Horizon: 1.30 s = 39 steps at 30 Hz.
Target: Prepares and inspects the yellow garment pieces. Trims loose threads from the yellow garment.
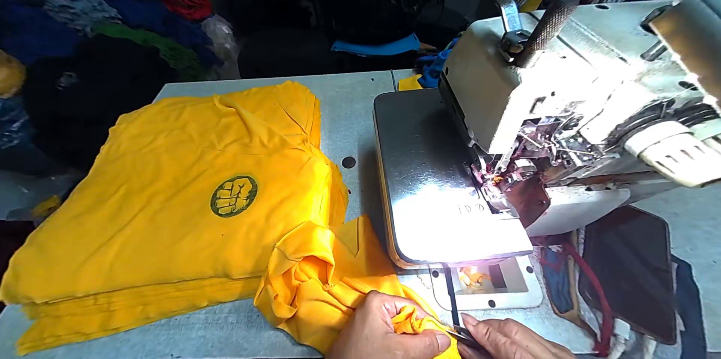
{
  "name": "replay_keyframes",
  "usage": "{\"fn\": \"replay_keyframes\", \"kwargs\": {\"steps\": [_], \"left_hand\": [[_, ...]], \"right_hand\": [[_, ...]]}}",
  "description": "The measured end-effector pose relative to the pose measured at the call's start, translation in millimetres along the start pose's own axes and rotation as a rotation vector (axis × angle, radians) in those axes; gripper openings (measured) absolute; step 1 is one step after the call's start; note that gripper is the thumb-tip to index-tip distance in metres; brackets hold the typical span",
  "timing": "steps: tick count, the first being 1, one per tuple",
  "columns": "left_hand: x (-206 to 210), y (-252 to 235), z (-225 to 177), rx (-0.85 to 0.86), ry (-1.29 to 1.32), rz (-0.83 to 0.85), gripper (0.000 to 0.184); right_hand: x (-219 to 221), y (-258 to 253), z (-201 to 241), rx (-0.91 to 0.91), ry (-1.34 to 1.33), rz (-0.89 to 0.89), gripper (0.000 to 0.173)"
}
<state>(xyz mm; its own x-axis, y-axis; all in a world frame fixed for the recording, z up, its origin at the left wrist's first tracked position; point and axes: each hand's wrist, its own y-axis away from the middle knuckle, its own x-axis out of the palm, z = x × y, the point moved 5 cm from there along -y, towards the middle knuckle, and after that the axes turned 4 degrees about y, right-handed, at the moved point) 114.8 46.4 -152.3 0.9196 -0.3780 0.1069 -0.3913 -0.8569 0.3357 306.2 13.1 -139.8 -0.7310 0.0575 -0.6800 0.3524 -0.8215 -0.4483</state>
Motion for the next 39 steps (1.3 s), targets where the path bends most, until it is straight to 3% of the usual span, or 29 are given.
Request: {"fn": "replay_keyframes", "kwargs": {"steps": [25,29,39], "left_hand": [[0,-3,3,0.014,-0.037,0.008,0.015],[-1,-2,1,0.035,0.031,-0.012,0.002],[-4,-2,4,0.106,0.056,-0.053,0.003]], "right_hand": [[9,-4,3,-0.086,0.078,0.024,0.018],[10,-1,0,-0.035,0.033,-0.011,0.020],[-3,-9,5,0.018,0.010,0.039,0.023]]}}
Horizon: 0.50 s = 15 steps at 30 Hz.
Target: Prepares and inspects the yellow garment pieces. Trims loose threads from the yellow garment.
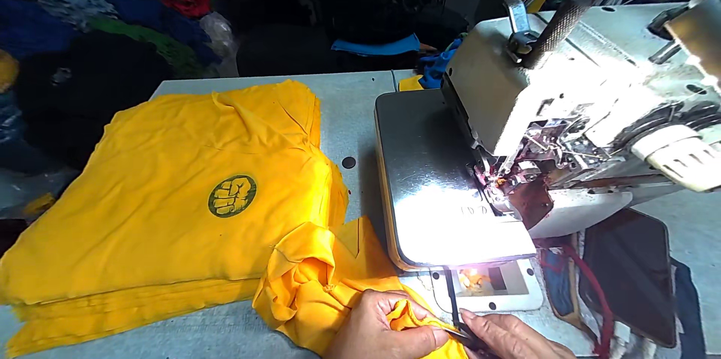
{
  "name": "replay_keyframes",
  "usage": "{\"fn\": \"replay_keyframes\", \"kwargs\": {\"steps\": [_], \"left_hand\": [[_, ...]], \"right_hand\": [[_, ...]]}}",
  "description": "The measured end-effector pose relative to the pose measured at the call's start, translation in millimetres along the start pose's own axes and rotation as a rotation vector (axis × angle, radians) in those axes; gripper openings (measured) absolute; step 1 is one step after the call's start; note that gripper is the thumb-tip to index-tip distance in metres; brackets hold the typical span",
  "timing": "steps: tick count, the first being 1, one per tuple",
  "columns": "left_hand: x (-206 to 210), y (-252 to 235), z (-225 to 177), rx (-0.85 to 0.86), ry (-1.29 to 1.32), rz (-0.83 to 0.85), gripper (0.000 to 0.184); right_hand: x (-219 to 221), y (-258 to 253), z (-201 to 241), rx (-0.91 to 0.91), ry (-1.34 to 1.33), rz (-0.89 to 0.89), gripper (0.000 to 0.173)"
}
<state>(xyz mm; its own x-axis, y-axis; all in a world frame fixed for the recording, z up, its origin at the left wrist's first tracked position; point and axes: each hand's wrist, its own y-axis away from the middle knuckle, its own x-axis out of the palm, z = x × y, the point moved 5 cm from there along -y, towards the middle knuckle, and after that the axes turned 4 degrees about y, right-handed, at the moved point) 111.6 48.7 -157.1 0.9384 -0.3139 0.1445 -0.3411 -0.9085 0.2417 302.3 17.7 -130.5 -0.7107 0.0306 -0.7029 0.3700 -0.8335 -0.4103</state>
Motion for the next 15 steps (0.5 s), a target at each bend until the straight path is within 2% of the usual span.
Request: {"fn": "replay_keyframes", "kwargs": {"steps": [5,10,15], "left_hand": [[0,-1,1,-0.026,-0.014,-0.012,0.004],[-1,-2,2,-0.028,-0.022,-0.002,0.004],[-1,-1,1,-0.048,-0.008,-0.006,0.003]], "right_hand": [[-10,0,8,-0.028,0.028,-0.061,0.022],[-5,-3,6,-0.033,0.070,0.022,0.020],[1,0,1,-0.030,0.073,0.018,0.020]]}}
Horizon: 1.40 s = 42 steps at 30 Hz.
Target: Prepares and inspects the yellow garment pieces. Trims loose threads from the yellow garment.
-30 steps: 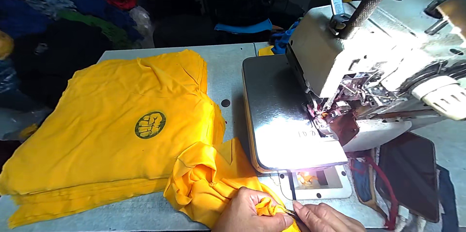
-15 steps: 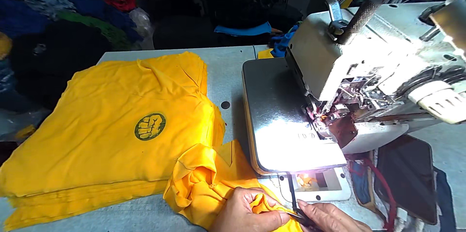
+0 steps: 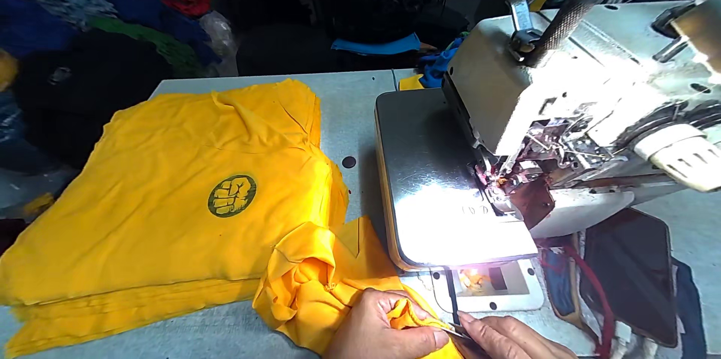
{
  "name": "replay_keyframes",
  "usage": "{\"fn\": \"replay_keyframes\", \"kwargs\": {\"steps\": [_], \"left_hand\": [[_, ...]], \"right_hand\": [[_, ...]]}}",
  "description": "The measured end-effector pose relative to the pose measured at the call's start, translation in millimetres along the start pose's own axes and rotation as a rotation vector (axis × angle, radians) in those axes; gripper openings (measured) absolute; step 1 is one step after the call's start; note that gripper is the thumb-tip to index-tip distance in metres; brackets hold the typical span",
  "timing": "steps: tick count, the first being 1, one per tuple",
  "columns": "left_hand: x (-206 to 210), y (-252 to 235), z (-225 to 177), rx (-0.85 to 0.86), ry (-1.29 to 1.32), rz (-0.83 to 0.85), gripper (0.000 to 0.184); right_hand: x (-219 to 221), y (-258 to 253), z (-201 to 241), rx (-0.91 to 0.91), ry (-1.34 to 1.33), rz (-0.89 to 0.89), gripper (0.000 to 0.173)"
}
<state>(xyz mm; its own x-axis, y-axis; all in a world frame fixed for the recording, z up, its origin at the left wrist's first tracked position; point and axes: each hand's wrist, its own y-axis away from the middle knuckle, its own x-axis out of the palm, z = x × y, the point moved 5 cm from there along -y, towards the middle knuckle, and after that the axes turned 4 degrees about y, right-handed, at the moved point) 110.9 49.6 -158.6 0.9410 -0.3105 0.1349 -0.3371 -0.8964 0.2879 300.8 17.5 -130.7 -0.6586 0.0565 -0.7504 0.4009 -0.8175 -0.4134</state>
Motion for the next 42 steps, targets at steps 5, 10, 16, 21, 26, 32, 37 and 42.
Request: {"fn": "replay_keyframes", "kwargs": {"steps": [5,10,16,21,26,32,37,42], "left_hand": [[0,0,0,-0.010,0.000,0.016,0.003],[0,-1,1,-0.011,0.007,0.028,0.005],[-1,-2,3,-0.004,0.007,0.047,0.007],[-1,-1,3,-0.005,0.003,0.064,0.007],[-1,-1,2,-0.009,0.008,0.041,0.003],[-1,-1,2,0.006,0.011,0.048,0.004],[-2,-1,3,-0.011,0.005,0.050,0.006],[-2,-1,2,-0.073,0.049,0.026,0.006]], "right_hand": [[2,1,-1,-0.002,-0.010,-0.013,0.020],[6,-2,-2,-0.027,-0.021,-0.019,0.019],[9,-3,-3,-0.057,-0.051,-0.018,0.018],[8,2,-6,-0.030,-0.100,-0.058,0.018],[1,2,-6,0.005,-0.121,-0.007,0.022],[5,0,-6,0.008,-0.110,-0.008,0.022],[11,-3,-4,-0.037,-0.126,0.000,0.021],[14,2,-7,0.103,-0.260,-0.077,0.020]]}}
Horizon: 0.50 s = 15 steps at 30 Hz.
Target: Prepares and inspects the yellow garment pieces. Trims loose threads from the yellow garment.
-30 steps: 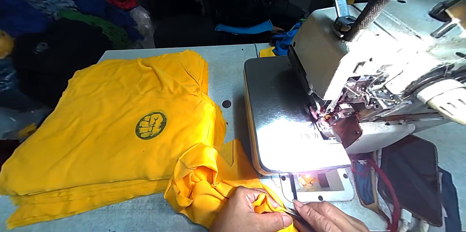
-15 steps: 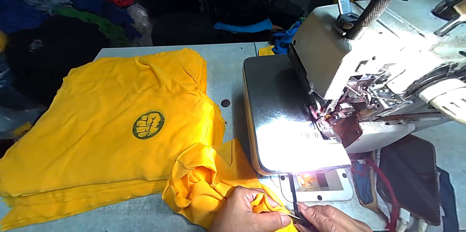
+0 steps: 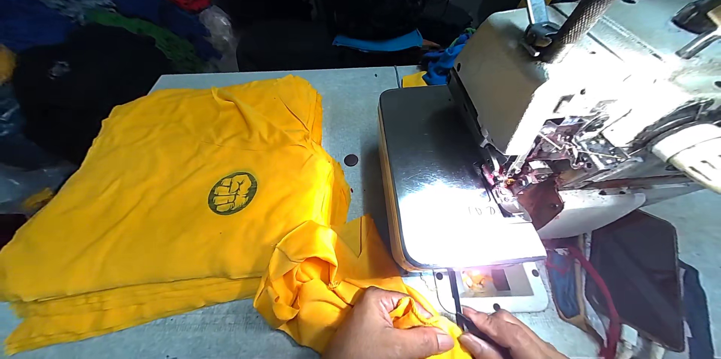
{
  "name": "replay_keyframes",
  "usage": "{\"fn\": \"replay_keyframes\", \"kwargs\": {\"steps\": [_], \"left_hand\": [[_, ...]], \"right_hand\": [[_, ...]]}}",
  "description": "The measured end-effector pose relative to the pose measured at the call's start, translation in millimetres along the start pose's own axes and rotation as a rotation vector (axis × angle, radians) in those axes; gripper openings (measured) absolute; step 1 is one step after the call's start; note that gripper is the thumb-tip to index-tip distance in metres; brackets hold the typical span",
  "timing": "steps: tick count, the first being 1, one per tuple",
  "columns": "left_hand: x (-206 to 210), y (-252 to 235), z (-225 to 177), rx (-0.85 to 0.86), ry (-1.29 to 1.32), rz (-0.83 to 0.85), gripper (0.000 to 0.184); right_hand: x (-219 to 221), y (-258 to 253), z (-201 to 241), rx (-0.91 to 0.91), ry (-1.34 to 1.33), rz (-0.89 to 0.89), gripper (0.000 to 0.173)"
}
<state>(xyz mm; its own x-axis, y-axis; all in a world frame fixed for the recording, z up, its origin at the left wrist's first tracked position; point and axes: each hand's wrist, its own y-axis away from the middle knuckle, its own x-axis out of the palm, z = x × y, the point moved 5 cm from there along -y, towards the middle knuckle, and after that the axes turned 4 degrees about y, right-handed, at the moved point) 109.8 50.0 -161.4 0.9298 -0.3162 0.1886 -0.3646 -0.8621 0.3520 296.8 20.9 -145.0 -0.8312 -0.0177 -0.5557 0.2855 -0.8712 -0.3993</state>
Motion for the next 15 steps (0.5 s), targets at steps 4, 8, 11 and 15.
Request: {"fn": "replay_keyframes", "kwargs": {"steps": [4,8,11,15], "left_hand": [[1,0,-1,0.050,0.030,0.017,0.012],[-1,0,-3,0.075,0.074,0.048,0.009],[-1,3,-7,0.023,0.085,-0.036,0.004],[3,8,-17,-0.080,0.092,-0.174,0.011]], "right_hand": [[-2,2,-3,0.138,-0.154,-0.033,0.025],[-1,-2,-6,0.318,-0.296,0.130,0.047],[2,-2,-3,0.448,-0.377,0.166,0.014],[5,6,-1,0.506,-0.362,0.213,0.017]]}}
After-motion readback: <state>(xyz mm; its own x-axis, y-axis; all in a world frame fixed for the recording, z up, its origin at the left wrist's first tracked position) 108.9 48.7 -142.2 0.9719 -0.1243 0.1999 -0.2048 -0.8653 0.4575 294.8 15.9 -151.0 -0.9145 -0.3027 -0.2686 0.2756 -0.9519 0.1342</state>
